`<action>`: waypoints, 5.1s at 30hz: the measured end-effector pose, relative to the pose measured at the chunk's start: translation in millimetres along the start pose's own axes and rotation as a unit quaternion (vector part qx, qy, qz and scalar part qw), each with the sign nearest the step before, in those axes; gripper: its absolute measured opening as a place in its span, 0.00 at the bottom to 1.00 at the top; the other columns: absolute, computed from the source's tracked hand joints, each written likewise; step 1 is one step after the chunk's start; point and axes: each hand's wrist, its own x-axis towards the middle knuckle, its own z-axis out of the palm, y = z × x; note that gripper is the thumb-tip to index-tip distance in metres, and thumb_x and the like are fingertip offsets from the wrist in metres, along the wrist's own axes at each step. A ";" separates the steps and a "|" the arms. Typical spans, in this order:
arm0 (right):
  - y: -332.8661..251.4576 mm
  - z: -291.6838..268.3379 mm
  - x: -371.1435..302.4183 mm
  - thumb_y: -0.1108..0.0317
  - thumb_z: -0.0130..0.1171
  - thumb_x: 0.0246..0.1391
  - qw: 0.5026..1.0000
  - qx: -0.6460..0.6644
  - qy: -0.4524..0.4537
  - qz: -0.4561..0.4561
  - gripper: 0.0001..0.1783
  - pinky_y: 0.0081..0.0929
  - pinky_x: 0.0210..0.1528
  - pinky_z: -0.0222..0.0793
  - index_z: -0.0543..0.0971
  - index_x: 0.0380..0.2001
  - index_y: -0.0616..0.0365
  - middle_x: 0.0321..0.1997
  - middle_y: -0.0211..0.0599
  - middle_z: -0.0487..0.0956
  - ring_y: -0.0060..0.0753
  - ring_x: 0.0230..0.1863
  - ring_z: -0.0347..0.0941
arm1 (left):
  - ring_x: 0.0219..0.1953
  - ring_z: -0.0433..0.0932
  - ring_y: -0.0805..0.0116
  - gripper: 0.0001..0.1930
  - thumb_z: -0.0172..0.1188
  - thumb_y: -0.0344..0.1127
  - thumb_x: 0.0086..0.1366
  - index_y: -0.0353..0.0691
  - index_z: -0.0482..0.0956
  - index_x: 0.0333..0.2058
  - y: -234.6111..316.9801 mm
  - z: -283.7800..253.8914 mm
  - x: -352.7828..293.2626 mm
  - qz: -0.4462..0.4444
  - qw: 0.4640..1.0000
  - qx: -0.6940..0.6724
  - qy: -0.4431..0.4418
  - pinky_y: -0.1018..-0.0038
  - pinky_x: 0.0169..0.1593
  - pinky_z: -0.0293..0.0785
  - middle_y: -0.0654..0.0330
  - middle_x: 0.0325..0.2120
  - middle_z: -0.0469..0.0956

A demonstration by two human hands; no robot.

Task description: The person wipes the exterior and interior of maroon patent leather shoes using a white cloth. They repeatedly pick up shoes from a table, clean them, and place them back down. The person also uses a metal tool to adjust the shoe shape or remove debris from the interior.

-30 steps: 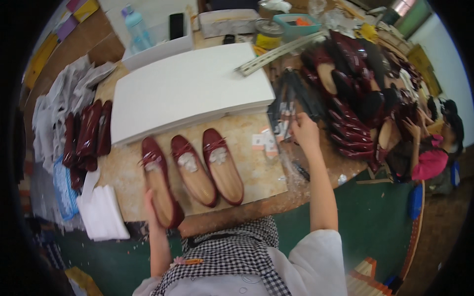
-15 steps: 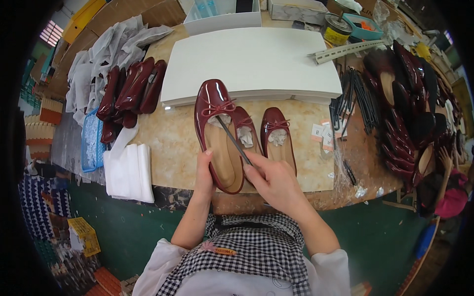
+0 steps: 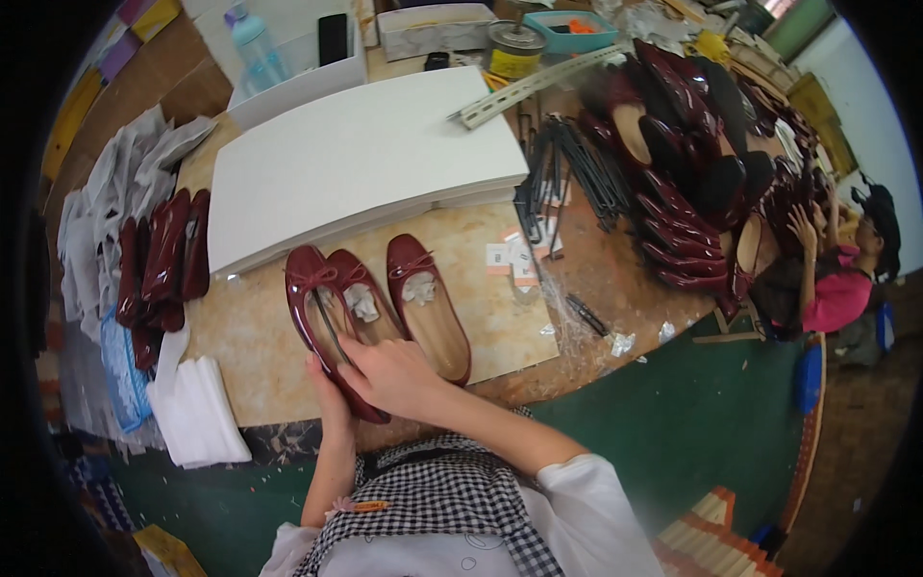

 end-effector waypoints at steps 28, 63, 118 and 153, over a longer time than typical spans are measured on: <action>103.5 -143.0 -53.1 0.71 0.57 0.57 0.922 0.087 0.328 0.189 0.14 0.27 0.25 0.67 0.75 0.48 0.55 0.19 0.42 0.77 0.27 0.20 0.74 | 0.47 0.78 0.54 0.35 0.43 0.57 0.66 0.29 0.64 0.58 26.1 11.9 11.5 -0.164 0.968 -0.127 -0.144 0.59 0.52 0.75 0.47 0.50 0.75; 93.8 -109.6 -49.3 0.71 0.55 0.56 0.935 -0.098 0.311 0.141 0.10 0.39 0.34 0.73 0.78 0.42 0.58 0.30 0.43 0.81 0.48 0.30 0.78 | 0.52 0.71 0.62 0.24 0.54 0.36 0.65 0.34 0.68 0.57 65.3 -14.8 11.3 0.195 0.905 0.378 0.008 0.68 0.56 0.66 0.53 0.50 0.73; 38.1 -53.6 -56.4 0.69 0.51 0.60 0.968 0.127 0.121 0.177 0.21 0.11 0.21 0.57 0.73 0.56 0.63 0.27 0.32 0.82 0.10 0.18 0.61 | 0.57 0.62 0.41 0.24 0.68 0.40 0.48 0.51 0.78 0.47 82.1 -53.4 8.8 0.286 0.679 0.674 -0.047 0.51 0.57 0.62 0.44 0.53 0.66; 201.3 -317.7 -3.0 0.63 0.59 0.51 0.791 -0.435 0.393 0.175 0.07 0.41 0.31 0.73 0.81 0.25 0.51 0.26 0.43 0.80 0.47 0.30 0.78 | 0.57 0.71 0.59 0.28 0.58 0.27 0.55 0.39 0.72 0.57 117.2 126.4 92.0 0.288 0.746 0.466 -0.378 0.66 0.59 0.65 0.52 0.55 0.72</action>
